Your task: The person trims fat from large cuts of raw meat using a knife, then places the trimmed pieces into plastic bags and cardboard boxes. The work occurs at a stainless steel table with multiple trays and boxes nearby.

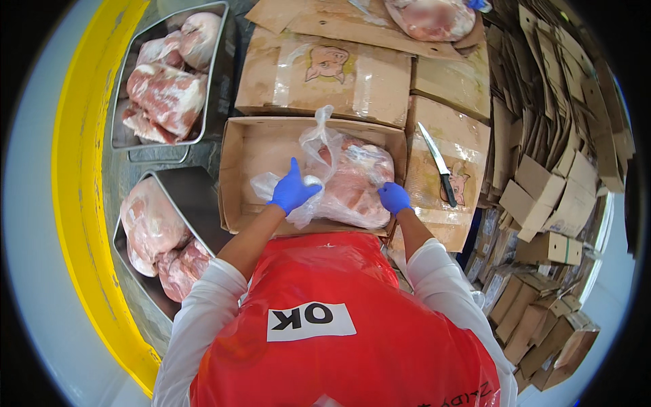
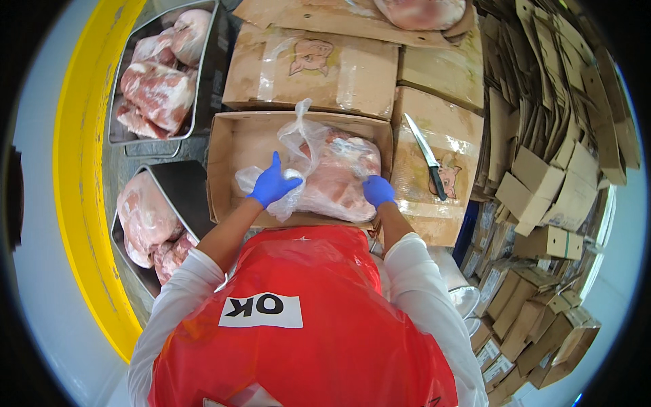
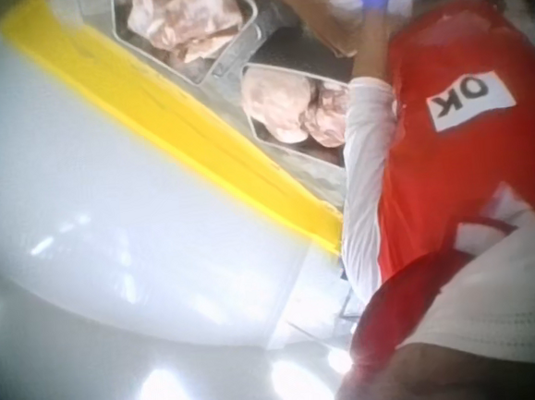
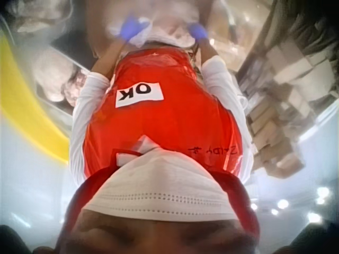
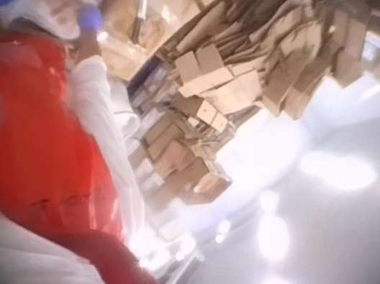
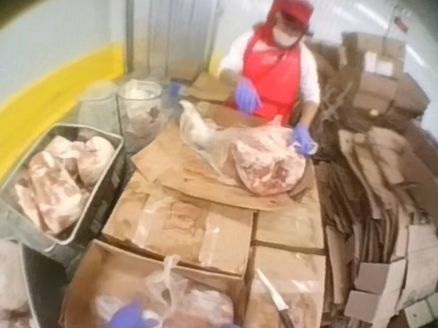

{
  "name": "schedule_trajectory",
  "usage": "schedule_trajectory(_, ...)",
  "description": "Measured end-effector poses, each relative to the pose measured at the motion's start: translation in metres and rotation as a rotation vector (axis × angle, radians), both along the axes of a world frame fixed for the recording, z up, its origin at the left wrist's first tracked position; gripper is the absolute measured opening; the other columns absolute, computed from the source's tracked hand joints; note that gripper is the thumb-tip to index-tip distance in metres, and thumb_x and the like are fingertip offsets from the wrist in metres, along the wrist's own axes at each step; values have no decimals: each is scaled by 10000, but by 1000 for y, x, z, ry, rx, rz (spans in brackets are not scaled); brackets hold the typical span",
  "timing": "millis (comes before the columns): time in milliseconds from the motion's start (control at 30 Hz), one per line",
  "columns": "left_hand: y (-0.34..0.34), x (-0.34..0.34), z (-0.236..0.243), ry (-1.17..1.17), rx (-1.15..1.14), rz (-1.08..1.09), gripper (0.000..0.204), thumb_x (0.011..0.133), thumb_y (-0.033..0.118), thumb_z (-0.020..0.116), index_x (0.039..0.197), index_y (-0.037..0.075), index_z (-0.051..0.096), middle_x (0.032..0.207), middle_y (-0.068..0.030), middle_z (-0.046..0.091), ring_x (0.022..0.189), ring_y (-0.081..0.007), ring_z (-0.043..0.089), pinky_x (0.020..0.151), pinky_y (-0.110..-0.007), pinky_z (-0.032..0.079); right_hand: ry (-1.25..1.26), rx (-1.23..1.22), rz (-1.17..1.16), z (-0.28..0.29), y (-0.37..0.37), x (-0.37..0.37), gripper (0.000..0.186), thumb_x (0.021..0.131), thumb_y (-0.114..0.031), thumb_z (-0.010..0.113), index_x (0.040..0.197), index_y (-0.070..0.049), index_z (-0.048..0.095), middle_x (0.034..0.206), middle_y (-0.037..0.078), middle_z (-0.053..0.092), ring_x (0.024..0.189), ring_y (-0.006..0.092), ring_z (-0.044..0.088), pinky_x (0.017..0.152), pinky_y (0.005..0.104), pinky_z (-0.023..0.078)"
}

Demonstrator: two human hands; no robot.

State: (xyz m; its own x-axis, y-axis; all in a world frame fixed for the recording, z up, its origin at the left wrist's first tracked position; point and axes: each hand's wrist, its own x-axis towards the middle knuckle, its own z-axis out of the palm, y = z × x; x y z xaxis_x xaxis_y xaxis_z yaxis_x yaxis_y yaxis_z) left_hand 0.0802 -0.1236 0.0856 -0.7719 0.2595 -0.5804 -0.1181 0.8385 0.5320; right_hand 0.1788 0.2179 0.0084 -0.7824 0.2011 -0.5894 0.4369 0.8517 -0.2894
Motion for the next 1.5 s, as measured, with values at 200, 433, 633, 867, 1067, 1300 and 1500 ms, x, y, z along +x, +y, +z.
schedule_trajectory(200,17,-12,-8,63,-141,-142,735,834,465,707,1355,-9,497,1080,-273,698,1013,-435,676,892,-503,533,325,-28,-181,25,23,36,292,912,-312,585,909,-33,674,915,264,676,867,456,652,784,528,515)
schedule_trajectory(433,-68,-18,-56,49,-236,79,411,865,416,668,1068,59,677,1089,-242,700,1018,-435,664,884,-510,529,-201,-367,-978,37,93,145,307,883,-288,690,990,0,674,814,205,697,827,402,690,777,459,547)
schedule_trajectory(633,-88,-1,-72,-7,-23,190,601,833,392,756,1293,34,612,1203,-236,684,1101,-373,669,938,-447,533,497,4,-304,79,43,73,761,779,-363,825,1382,-26,507,1278,233,588,1165,407,579,987,481,479)
schedule_trajectory(867,-75,5,-76,-271,322,461,916,818,402,828,1496,-40,399,1361,-216,597,1166,-281,631,989,-381,528,536,145,177,86,-30,-61,770,790,-261,743,1477,-83,444,1454,185,492,1337,405,458,1115,539,354)
schedule_trajectory(1067,-49,6,-61,-483,373,340,731,796,484,829,1312,8,624,1236,-154,691,1097,-248,674,975,-395,541,190,294,411,33,-30,-80,570,851,-195,608,1415,-262,557,1203,97,647,1151,319,603,1094,624,349)
schedule_trajectory(1300,-74,9,-100,-319,34,132,1106,653,765,763,1345,-74,565,1322,-264,624,1218,-370,621,1034,-416,501,224,420,-263,21,133,-3,161,794,-214,689,889,-108,762,901,160,725,853,358,698,763,473,534)
schedule_trajectory(1500,-78,19,-74,-306,82,325,1193,670,669,825,1491,-73,379,1453,-244,516,1328,-320,534,1069,-413,480,819,457,-132,132,52,11,577,721,-240,809,1237,-57,624,1218,223,636,1142,460,576,938,492,494)
